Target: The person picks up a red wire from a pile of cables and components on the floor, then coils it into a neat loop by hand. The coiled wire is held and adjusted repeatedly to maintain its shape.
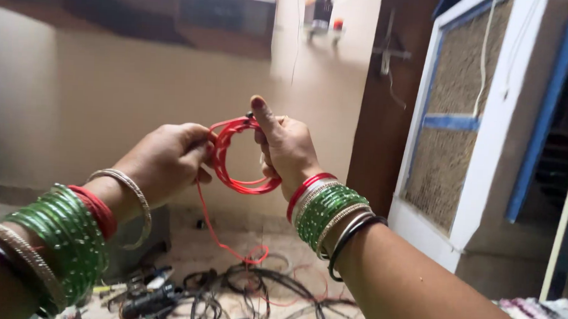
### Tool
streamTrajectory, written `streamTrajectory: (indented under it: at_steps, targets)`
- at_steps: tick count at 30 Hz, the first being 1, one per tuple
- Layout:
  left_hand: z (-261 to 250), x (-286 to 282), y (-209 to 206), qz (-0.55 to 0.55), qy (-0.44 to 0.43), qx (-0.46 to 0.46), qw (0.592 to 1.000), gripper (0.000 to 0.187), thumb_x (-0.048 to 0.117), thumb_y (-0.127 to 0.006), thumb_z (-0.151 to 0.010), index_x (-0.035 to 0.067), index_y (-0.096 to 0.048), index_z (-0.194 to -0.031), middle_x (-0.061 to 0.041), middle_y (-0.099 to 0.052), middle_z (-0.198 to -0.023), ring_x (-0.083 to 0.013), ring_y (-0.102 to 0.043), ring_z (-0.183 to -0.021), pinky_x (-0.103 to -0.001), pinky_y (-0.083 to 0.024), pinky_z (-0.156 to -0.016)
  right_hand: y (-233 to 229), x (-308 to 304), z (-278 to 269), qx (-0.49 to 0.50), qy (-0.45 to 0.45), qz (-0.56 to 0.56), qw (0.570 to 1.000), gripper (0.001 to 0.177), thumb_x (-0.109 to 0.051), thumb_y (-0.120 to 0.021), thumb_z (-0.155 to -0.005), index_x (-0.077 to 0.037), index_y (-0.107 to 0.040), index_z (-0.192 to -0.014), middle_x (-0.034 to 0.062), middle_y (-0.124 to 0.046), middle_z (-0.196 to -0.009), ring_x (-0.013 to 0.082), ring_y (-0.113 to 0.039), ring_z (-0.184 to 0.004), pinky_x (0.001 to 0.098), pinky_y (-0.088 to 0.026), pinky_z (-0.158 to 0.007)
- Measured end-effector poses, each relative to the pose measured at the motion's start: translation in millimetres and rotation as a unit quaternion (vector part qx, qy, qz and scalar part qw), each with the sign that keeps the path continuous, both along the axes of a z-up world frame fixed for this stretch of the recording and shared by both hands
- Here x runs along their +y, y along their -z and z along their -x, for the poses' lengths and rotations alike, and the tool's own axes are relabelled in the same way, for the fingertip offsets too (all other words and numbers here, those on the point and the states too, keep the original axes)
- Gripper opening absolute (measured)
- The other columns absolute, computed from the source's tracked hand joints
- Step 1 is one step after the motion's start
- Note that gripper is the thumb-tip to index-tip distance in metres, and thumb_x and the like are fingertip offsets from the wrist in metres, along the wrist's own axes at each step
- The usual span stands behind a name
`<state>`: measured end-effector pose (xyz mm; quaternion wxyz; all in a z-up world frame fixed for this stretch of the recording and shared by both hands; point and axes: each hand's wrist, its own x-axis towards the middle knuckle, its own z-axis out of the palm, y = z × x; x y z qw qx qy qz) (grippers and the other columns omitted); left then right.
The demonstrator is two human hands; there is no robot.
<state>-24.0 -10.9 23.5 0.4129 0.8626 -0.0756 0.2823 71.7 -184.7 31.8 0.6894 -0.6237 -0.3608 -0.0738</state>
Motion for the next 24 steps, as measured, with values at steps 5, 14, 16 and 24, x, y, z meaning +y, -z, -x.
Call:
streamTrajectory:
  at_steps: [5,14,16,24]
  targets:
    - [58.3,-26.3,-45.5,-0.111,-0.062,-0.035,0.991,0.024,0.019,-0.055,-0.102,0.008,-0.067,-0.119,-0.008,-0.078,-0.094,-0.0181,-0.078,-0.077,-0.035,-0.061,-0.074,-49.8,-29.1,57.1,-0.052,0.034,-0.007,0.998,0.055,-0.060,-0.068,-0.087,-0.011,-0.053,-0.070,-0.0069,-0.038,-0.054,0.0056,-0.030,-0.038,0.0256,-0.029,-0.034]
    - [112.0,-53.0,-96.5,-0.157,-0.071,-0.095,0.981,0.023,0.020,-0.055,-0.101,0.006,-0.068,-0.114,-0.008,-0.078,-0.094,-0.0207,-0.079,-0.074,-0.036,-0.061,-0.073,-112.0,-58.2,120.7,-0.105,0.086,-0.003,0.991,0.053,-0.059,-0.068,-0.087,-0.011,-0.054,-0.070,-0.0052,-0.041,-0.054,0.0064,-0.035,-0.037,0.0246,-0.032,-0.033]
    - [114.9,-50.1,-101.5,-0.146,-0.069,-0.101,0.982,0.023,0.021,-0.056,-0.100,0.007,-0.069,-0.114,-0.009,-0.078,-0.093,-0.0206,-0.079,-0.074,-0.036,-0.062,-0.072,-117.4,-54.3,120.6,-0.099,0.079,-0.013,0.992,0.052,-0.059,-0.068,-0.086,-0.011,-0.054,-0.071,-0.0051,-0.042,-0.054,0.0070,-0.035,-0.036,0.0254,-0.032,-0.033]
    - [72.6,-6.6,-83.0,-0.094,-0.084,-0.079,0.989,0.023,0.018,-0.060,-0.099,0.007,-0.072,-0.116,-0.008,-0.078,-0.085,-0.0168,-0.073,-0.073,-0.033,-0.060,-0.074,-88.8,-18.6,71.1,-0.038,0.015,-0.034,0.999,0.050,-0.057,-0.069,-0.089,-0.013,-0.052,-0.071,-0.0067,-0.036,-0.052,0.0071,-0.028,-0.036,0.0268,-0.027,-0.033]
